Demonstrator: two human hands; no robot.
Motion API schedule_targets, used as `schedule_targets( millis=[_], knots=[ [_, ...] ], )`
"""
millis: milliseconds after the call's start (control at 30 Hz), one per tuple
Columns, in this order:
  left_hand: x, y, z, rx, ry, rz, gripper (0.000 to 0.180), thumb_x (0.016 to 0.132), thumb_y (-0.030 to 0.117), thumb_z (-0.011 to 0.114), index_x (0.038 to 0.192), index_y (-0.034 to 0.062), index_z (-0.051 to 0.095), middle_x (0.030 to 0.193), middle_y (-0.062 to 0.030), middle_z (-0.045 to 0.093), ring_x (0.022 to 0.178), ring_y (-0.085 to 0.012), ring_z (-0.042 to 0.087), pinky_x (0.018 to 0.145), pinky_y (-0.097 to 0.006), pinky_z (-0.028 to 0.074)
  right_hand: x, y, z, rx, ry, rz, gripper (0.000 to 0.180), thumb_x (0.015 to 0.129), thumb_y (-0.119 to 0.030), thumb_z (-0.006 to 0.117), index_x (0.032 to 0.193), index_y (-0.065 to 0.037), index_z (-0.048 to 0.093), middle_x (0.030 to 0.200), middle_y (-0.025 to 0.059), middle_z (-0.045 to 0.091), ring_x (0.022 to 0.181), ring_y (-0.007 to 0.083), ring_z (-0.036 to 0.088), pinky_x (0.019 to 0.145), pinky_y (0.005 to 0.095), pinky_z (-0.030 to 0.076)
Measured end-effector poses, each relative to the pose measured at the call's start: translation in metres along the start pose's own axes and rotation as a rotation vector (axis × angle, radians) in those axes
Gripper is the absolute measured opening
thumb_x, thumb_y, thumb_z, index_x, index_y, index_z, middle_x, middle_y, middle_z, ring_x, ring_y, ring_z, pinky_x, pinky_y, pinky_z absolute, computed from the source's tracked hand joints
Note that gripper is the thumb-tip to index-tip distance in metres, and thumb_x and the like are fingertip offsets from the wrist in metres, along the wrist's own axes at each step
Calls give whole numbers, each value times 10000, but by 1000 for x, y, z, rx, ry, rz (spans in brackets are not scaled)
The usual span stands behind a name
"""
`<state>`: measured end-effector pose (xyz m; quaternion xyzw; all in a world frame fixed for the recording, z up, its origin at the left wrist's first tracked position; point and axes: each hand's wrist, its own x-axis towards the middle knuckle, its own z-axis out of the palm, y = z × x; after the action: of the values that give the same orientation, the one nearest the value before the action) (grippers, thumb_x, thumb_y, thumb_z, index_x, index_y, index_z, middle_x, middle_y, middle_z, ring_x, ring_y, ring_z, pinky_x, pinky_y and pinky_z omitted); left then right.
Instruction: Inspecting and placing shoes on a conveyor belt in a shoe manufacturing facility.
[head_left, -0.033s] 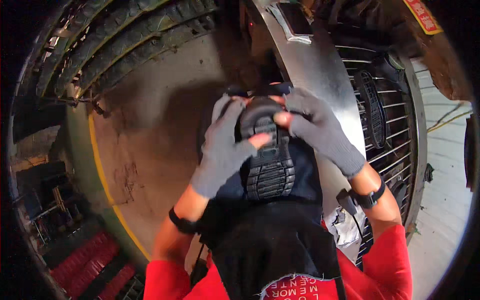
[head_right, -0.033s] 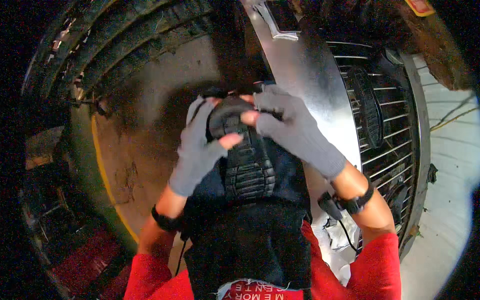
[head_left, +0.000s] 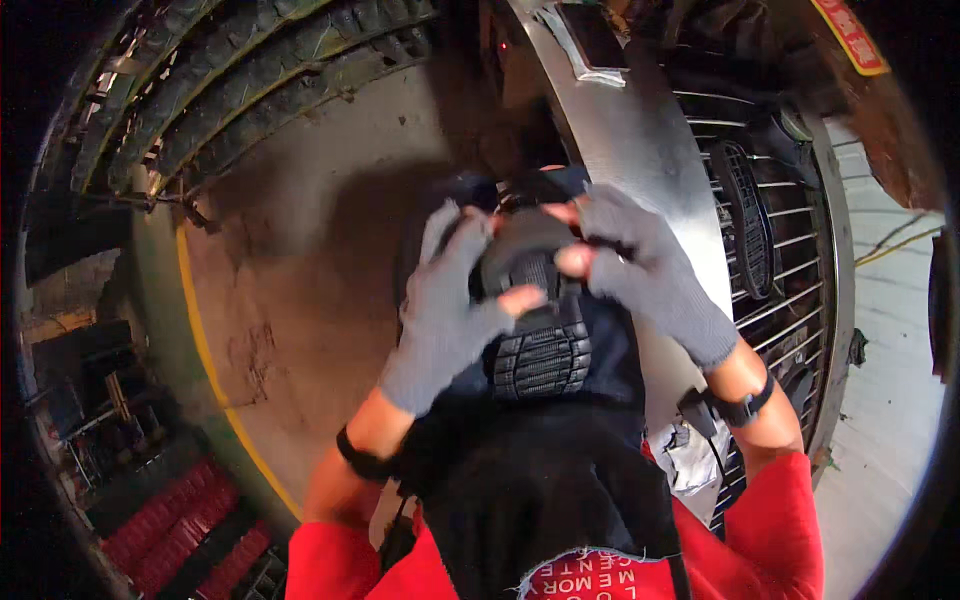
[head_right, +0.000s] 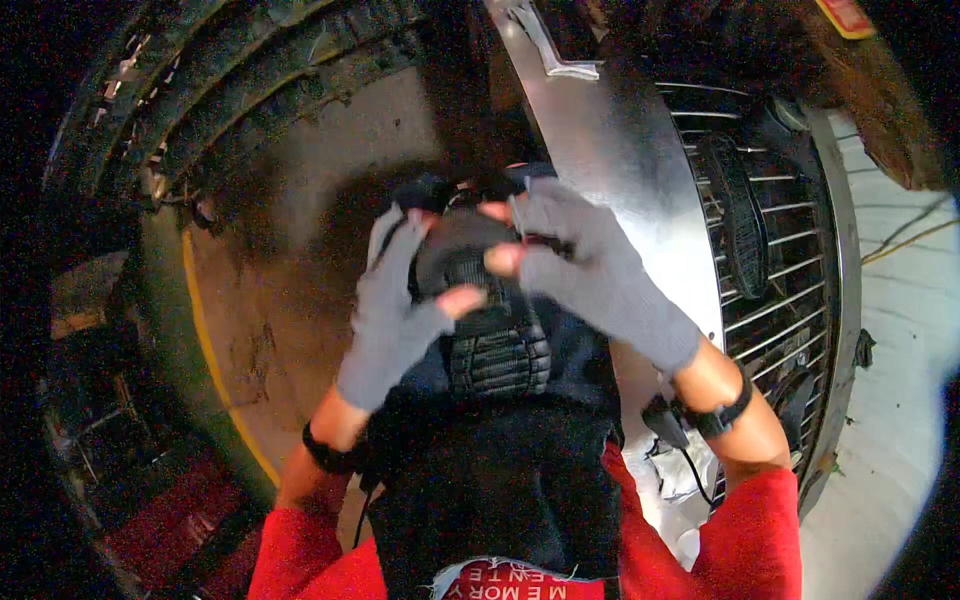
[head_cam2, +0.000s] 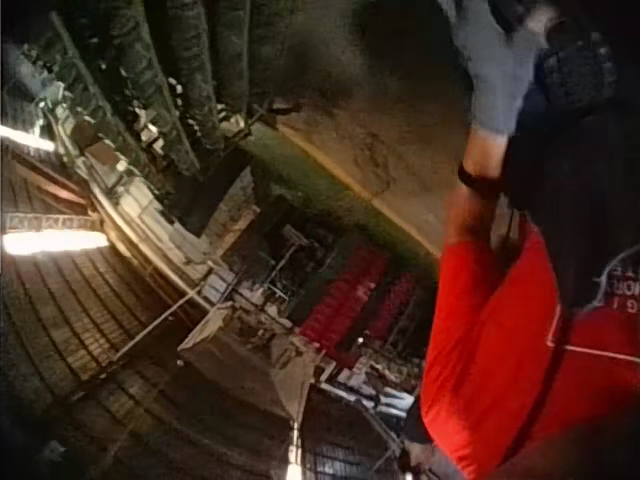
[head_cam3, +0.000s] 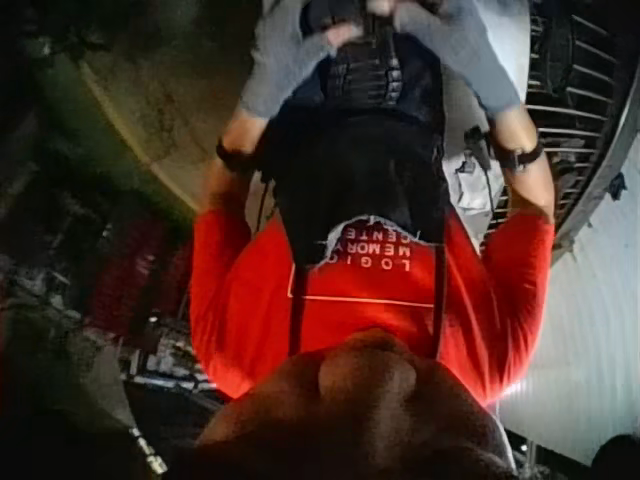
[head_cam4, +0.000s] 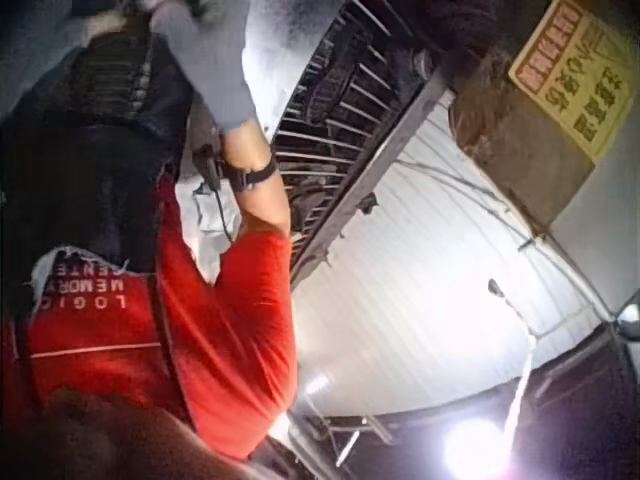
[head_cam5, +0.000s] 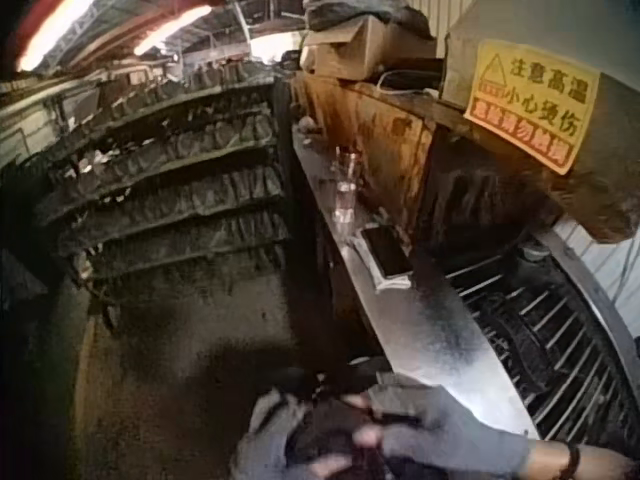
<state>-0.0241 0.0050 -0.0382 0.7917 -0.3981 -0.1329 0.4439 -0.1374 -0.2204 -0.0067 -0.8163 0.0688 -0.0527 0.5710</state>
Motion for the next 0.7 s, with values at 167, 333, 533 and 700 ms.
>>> schedule_targets(
  millis=[167,333,533,700],
  knots=[
    [-50,31,-29,-183,-327,149,500,741,353,927,1164,131,779,1043,-98,585,1078,-344,614,956,-444,521,-57,-22,-23,102,-356,-95,517,674,-315,988,1093,-143,740,1143,122,652,1248,373,597,1092,508,457],
    [-20,15,-15,-218,-209,67,551,719,290,935,1197,82,756,1007,-87,622,1003,-322,588,919,-426,508,-38,3,-8,336,-220,183,525,669,-244,1003,1051,-47,702,1077,58,646,1099,228,624,980,379,488],
    [22,8,10,-305,64,-226,608,814,189,831,1364,5,648,1150,-126,643,996,-266,569,919,-360,484,2,18,15,572,106,448,486,830,-127,857,1239,-44,607,1113,16,575,1066,126,540,982,300,439],
    [42,-4,6,-348,-44,-371,629,823,196,825,1384,-9,627,1148,-129,637,1004,-268,570,922,-363,482,22,40,13,489,71,362,521,830,-145,846,1272,-78,578,1047,-2,503,998,120,484,942,277,410]
  ],
)
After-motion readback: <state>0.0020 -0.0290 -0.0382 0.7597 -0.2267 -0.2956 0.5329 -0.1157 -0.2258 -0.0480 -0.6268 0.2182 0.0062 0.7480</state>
